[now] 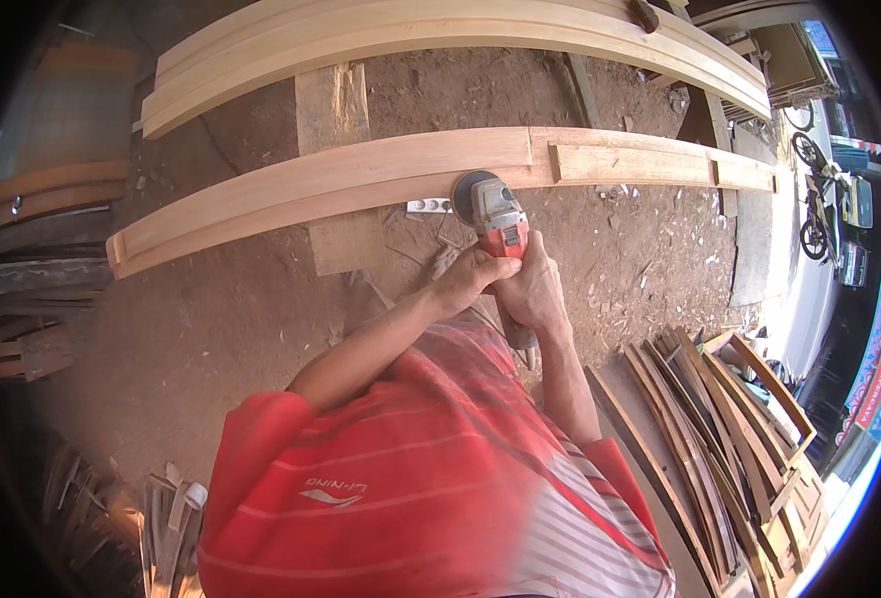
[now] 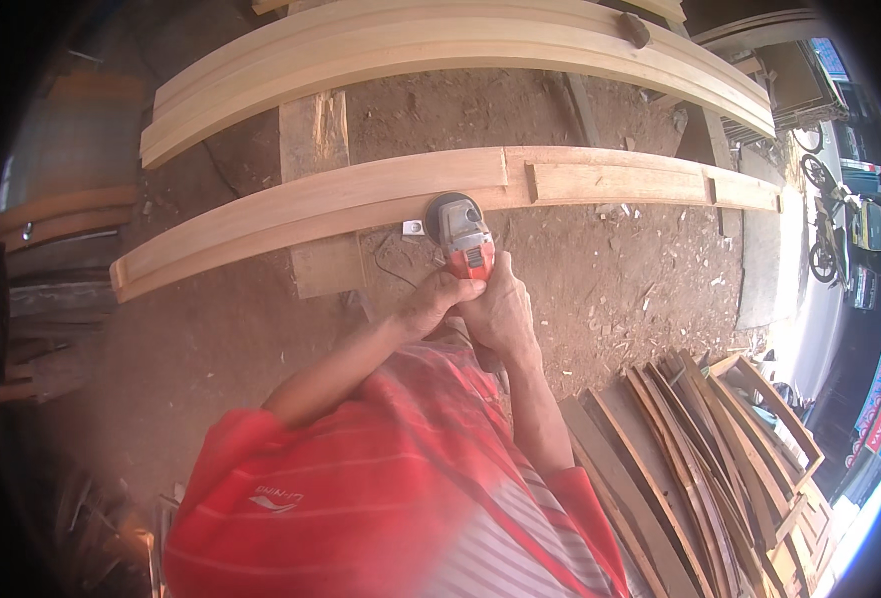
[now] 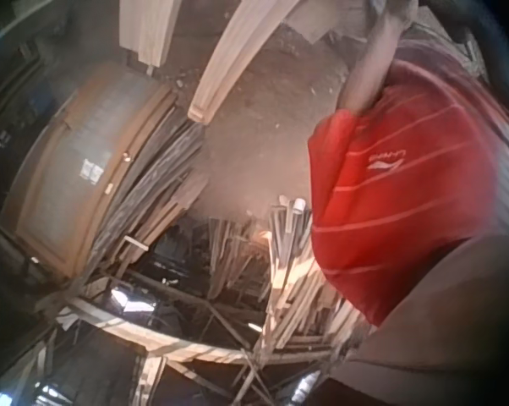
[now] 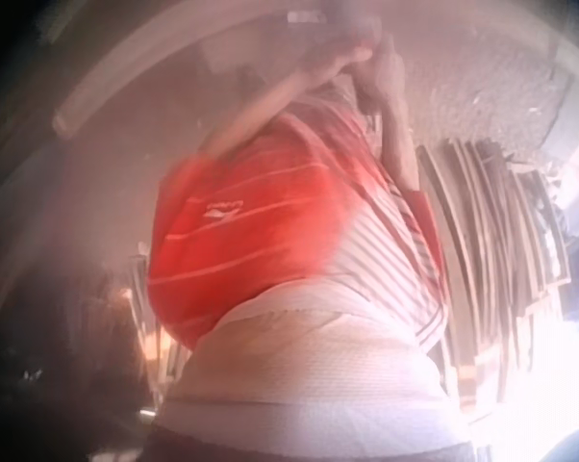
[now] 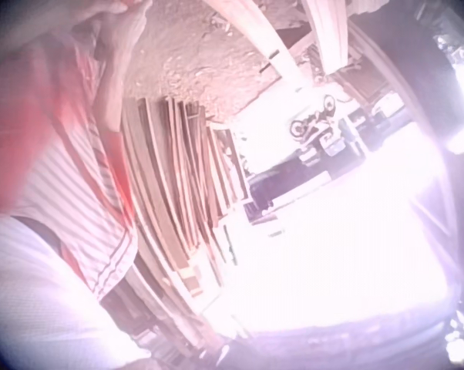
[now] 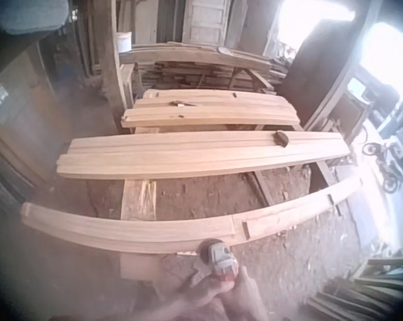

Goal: The person sands the surface and edges of long wooden beams by hand with a piece of sandpaper and then uses an electric angle grinder with a sanding disc to smooth the wood further.

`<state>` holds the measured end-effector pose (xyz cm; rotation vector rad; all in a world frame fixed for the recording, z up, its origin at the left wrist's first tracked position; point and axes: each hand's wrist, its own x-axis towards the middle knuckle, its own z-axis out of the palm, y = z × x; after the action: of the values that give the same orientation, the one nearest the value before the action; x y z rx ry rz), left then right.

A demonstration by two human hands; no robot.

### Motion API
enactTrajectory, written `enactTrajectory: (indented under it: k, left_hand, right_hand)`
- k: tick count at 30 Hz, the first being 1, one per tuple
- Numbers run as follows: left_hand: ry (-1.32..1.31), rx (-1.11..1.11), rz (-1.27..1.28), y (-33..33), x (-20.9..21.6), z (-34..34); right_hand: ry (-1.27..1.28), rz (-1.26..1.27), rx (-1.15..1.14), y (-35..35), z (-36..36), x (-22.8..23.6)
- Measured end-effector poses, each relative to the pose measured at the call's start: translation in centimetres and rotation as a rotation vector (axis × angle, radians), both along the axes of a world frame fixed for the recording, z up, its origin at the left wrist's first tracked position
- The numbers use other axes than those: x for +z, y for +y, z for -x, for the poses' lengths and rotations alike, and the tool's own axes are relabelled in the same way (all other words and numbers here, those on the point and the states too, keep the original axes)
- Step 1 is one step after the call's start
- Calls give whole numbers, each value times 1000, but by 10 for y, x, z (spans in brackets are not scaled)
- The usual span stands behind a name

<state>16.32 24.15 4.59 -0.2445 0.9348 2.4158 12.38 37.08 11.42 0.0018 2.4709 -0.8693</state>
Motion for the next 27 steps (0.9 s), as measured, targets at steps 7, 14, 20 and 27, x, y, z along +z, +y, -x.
enactTrajectory:
  k: [7, 14, 20, 27]
  left_hand:
    - [83, -198, 46, 40, -30, 25]
    - [94, -26, 49, -45, -17, -36]
    - [-74, 279, 157, -135, -3, -115]
    - [-32, 191, 103, -109, -8, -90]
  right_hand:
    - [47, 120, -209, 36, 8, 0]
    - [5, 74, 23, -40, -30, -2]
    - [-40, 134, 301, -134, -65, -10]
    - [-33, 58, 190, -112, -59, -4]
